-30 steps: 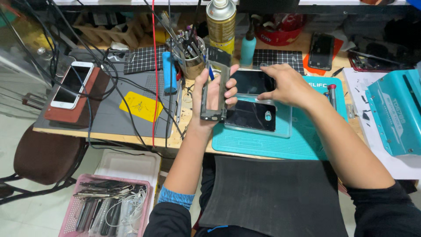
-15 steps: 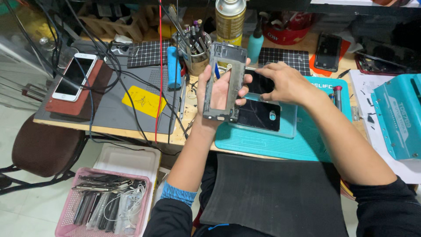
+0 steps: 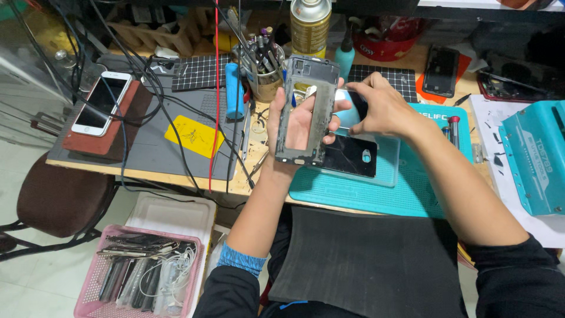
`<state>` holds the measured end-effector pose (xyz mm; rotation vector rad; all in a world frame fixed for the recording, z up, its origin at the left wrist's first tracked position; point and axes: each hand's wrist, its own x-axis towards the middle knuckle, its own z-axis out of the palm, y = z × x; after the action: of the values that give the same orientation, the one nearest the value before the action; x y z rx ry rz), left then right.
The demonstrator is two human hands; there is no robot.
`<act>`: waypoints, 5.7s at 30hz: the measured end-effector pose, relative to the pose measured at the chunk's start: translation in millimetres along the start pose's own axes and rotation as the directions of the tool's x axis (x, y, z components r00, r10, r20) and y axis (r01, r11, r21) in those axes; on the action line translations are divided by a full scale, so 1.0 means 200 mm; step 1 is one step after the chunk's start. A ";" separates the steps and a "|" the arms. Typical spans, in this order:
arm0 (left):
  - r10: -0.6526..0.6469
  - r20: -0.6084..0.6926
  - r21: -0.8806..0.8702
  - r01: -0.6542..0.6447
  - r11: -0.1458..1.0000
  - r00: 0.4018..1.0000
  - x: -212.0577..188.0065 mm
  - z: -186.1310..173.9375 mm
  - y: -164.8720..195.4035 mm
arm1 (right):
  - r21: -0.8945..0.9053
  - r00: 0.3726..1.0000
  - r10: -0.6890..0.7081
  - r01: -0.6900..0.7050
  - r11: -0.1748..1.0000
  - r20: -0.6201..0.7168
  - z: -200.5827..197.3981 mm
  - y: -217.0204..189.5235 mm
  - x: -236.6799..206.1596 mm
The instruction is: The person wipes a black smartphone with a white tissue, turning it to clean the screen, back and edges. They then open the phone's back cover, lift out the internal frame, and remove the battery from the phone body by hand.
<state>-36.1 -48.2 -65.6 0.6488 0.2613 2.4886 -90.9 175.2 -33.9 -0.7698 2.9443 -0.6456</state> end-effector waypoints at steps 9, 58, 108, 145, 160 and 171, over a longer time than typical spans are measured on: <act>0.041 0.023 0.006 -0.041 0.999 0.999 0.01 0.02 0.00 | -0.114 0.989 -0.094 0.081 0.990 -0.118 0.00 -0.05 -0.06; -0.017 -0.012 -0.004 0.017 1.000 1.000 -0.01 0.05 -0.11 | -0.055 0.555 -0.322 0.443 0.895 -0.767 -0.08 -0.07 -0.45; 0.290 -0.201 0.505 -0.155 0.849 0.936 0.07 0.15 -0.19 | 0.918 0.984 0.136 0.057 0.392 -0.119 -0.07 -0.16 -0.45; 0.282 -0.225 0.464 -0.152 0.873 0.933 0.05 0.12 -0.18 | 0.904 0.982 0.158 0.030 0.426 -0.107 -0.02 -0.14 -0.45; 0.292 -0.228 0.485 -0.151 0.862 0.929 0.05 0.15 -0.20 | 0.909 0.979 0.174 0.023 0.415 -0.105 -0.03 -0.15 -0.46; 0.287 -0.197 0.474 -0.165 0.865 0.937 0.06 0.14 -0.21 | 0.899 0.981 0.165 0.019 0.438 -0.101 -0.04 -0.15 -0.46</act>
<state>-10.5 -5.7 -49.2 0.5497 0.9393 2.7657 2.4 198.6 -22.3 -0.4257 2.1074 -2.0941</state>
